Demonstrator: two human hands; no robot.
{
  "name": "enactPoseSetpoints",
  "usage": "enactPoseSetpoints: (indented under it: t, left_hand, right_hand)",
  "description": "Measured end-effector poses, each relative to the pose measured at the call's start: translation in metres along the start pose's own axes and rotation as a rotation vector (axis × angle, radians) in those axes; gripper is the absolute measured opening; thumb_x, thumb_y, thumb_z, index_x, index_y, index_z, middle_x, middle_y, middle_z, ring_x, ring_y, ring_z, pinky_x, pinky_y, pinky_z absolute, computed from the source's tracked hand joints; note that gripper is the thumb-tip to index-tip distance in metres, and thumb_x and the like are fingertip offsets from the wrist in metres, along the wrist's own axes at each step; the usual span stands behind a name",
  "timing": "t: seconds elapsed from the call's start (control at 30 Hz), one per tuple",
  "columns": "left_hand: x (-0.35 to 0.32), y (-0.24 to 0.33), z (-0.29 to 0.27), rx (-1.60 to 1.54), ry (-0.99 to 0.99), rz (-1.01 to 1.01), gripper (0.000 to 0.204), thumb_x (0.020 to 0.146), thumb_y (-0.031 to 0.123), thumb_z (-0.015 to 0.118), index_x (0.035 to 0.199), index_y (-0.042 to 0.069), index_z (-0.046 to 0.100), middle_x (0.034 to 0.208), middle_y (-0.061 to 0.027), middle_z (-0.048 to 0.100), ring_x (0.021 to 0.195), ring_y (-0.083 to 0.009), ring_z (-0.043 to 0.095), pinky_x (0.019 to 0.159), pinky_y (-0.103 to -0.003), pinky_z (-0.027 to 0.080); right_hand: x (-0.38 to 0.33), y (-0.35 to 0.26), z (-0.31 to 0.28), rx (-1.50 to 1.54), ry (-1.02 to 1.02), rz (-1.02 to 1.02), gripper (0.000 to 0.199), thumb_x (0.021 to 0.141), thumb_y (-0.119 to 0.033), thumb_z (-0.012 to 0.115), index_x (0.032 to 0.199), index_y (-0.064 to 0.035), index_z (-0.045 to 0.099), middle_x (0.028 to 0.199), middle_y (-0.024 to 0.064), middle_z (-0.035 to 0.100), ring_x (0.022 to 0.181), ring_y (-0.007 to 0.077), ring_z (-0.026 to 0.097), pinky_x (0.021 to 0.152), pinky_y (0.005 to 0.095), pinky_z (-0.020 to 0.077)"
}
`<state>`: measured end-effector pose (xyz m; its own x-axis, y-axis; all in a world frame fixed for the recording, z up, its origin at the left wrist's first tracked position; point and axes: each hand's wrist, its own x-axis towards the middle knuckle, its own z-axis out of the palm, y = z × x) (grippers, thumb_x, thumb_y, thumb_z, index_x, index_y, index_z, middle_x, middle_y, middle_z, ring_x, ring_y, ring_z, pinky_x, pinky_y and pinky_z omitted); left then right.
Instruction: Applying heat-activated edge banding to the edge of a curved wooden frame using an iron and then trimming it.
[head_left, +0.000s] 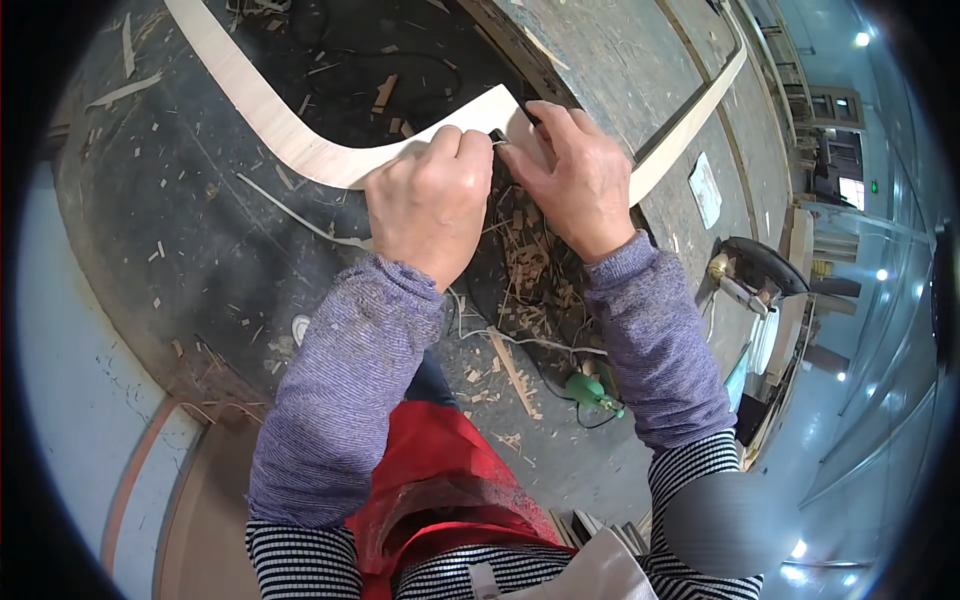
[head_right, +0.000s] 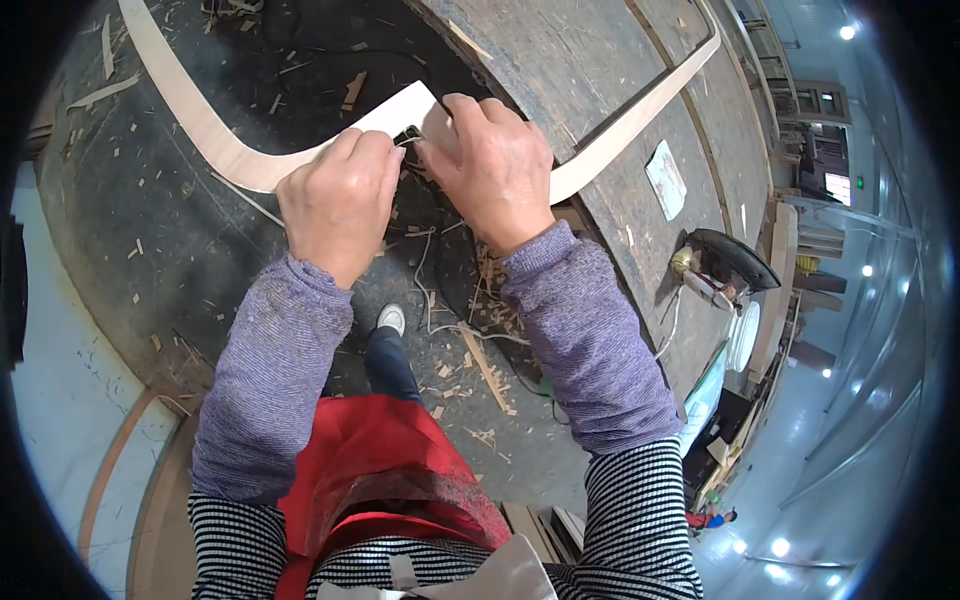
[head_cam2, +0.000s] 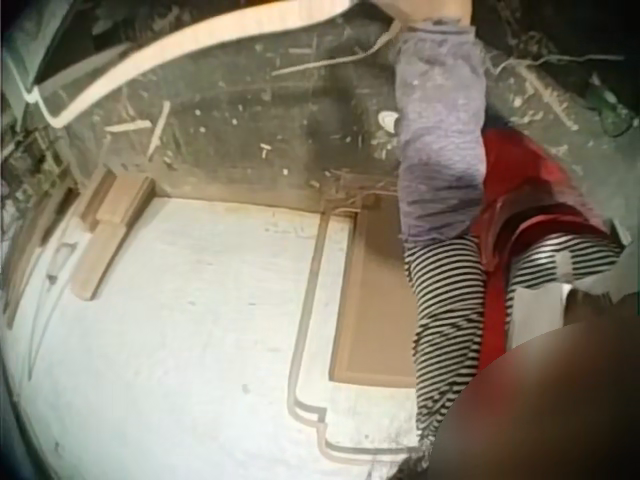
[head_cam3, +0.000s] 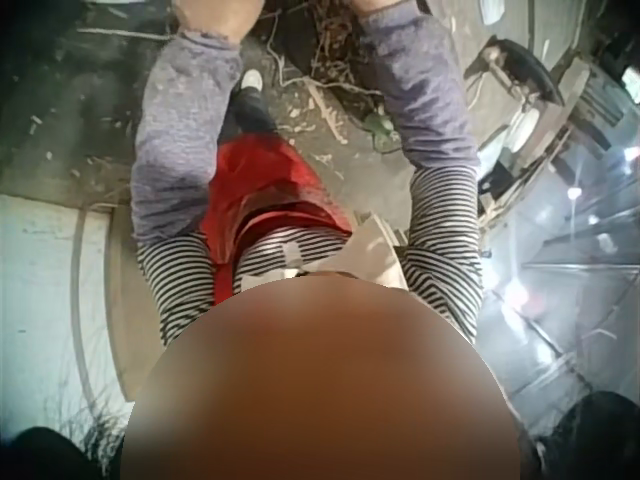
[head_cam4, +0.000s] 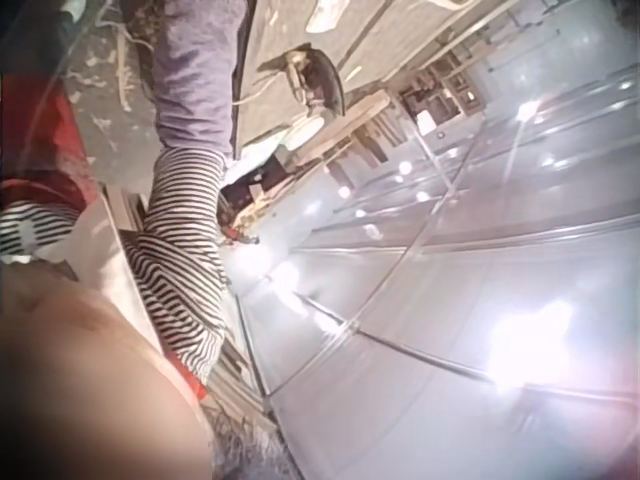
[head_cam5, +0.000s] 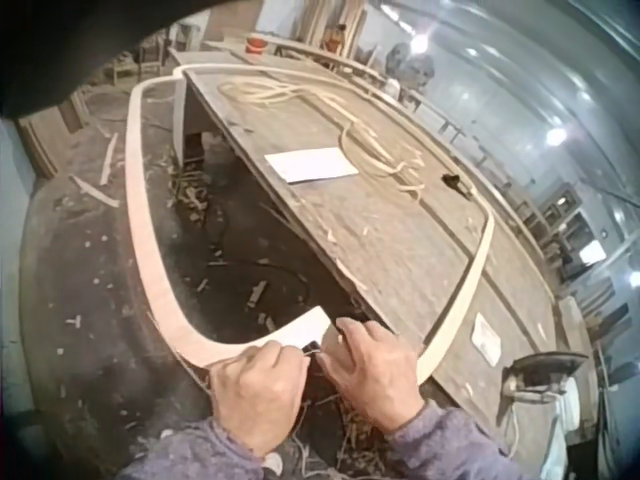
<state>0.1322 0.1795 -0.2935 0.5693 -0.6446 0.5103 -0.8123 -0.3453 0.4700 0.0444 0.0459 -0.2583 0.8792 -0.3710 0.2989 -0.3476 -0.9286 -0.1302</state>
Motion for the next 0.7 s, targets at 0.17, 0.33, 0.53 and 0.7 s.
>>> enactPoseSetpoints:
  t: [0.17, 0.33, 0.53, 0.7]
  left_hand:
    - [-0.005, 0.006, -0.008, -0.036, -0.007, -0.039, 0.012, 0.079, 0.014, 0.066, 0.079, 0.009, 0.056, 0.072, -0.0054, 0.056, 0.061, -0.0233, 0.062, 0.051, -0.036, 0.050]
    - [-0.040, 0.018, -0.027, -0.262, -0.062, -0.315, 0.017, 0.083, 0.019, 0.070, 0.091, 0.007, 0.063, 0.075, -0.0090, 0.062, 0.061, -0.0267, 0.062, 0.054, -0.037, 0.050]
    - [-0.065, 0.013, -0.028, -0.558, -0.016, -0.639, 0.014, 0.084, 0.014, 0.070, 0.093, 0.006, 0.065, 0.075, -0.0105, 0.063, 0.060, -0.0288, 0.062, 0.054, -0.037, 0.049]
    - [-0.059, 0.009, -0.032, -0.372, 0.002, -0.439, 0.009, 0.085, 0.012, 0.069, 0.087, 0.005, 0.064, 0.073, -0.0098, 0.062, 0.059, -0.0290, 0.061, 0.053, -0.036, 0.048]
  right_hand:
    - [0.003, 0.001, 0.004, 0.164, -0.022, 0.053, 0.033, 0.074, -0.021, 0.076, 0.100, -0.0055, 0.065, 0.080, 0.0107, 0.063, 0.070, 0.0251, 0.064, 0.063, 0.0352, 0.0504]
    - [0.006, 0.003, 0.002, 0.204, -0.097, 0.124, 0.030, 0.074, -0.020, 0.076, 0.099, -0.0058, 0.066, 0.078, 0.0097, 0.062, 0.067, 0.0226, 0.062, 0.061, 0.0337, 0.0501]
    - [0.008, -0.002, 0.005, 0.127, -0.087, 0.148, 0.033, 0.073, -0.021, 0.078, 0.098, -0.0045, 0.065, 0.076, 0.0096, 0.061, 0.065, 0.0221, 0.061, 0.060, 0.0334, 0.0498]
    - [0.009, -0.004, 0.006, 0.071, -0.072, 0.147, 0.037, 0.072, -0.024, 0.079, 0.099, -0.0034, 0.065, 0.078, 0.0104, 0.062, 0.067, 0.0225, 0.061, 0.062, 0.0331, 0.0504]
